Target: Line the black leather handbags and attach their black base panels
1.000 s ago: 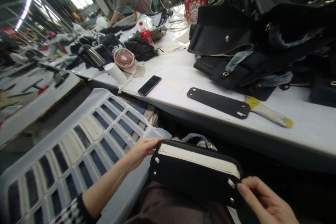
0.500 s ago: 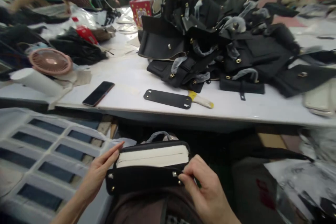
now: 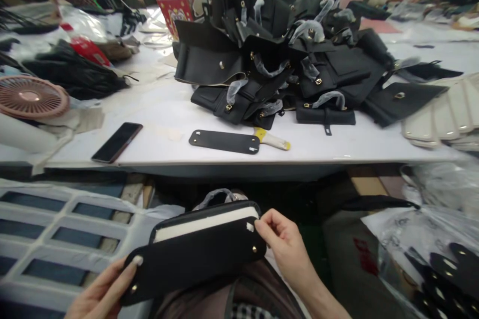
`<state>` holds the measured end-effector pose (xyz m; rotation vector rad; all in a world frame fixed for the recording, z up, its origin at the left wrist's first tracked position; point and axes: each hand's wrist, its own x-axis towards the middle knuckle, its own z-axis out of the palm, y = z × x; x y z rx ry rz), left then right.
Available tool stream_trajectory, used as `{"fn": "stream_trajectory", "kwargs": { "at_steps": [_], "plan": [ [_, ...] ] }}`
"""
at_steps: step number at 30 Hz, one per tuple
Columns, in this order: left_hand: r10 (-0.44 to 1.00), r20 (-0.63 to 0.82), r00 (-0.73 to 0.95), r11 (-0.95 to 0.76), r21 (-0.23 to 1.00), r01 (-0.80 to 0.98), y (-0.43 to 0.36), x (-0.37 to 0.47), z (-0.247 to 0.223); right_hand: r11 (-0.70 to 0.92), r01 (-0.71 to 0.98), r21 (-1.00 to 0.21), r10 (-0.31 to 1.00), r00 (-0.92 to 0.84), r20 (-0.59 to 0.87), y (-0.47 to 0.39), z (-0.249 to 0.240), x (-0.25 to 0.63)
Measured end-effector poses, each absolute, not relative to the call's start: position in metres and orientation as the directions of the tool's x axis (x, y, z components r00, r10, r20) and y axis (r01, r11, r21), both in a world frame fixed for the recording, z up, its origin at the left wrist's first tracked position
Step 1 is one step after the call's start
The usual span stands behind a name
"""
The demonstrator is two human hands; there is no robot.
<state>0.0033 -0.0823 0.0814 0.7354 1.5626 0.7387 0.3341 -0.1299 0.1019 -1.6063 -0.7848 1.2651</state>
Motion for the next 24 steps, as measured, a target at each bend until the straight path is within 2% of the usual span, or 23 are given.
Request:
{"fn": "stream_trajectory", "kwargs": {
  "at_steps": [5,10,12,17,24],
  "plan": [
    [0.883,-0.468,-0.033,0.458,0.843,0.281,-0.049,0.025,0.096,-0.400,-0.104,-0.911,0.827,0.389,-0.407,-0.112,0.090,0.337],
    [0.917,-0.400,0.014,0.348,0.815,0.464,-0.034,0.020,0.089,-0.424,-0.129,-0.897,0.807,0.396,-0.438,-0.107,0.072,0.340],
    [0.911,-0.412,0.022,0.358,0.816,0.454,-0.032,0.016,0.084,-0.441,-0.127,-0.888,0.798,0.397,-0.453,-0.107,0.067,0.341],
    [0.856,-0.515,0.035,0.483,0.823,0.299,-0.029,0.018,0.082,-0.472,-0.126,-0.873,0.778,0.406,-0.479,-0.106,0.060,0.341],
    [0.824,-0.566,0.032,0.550,0.812,0.193,-0.026,0.018,0.082,-0.544,-0.189,-0.818,0.692,0.450,-0.565,-0.101,0.074,0.336]
  ]
}}
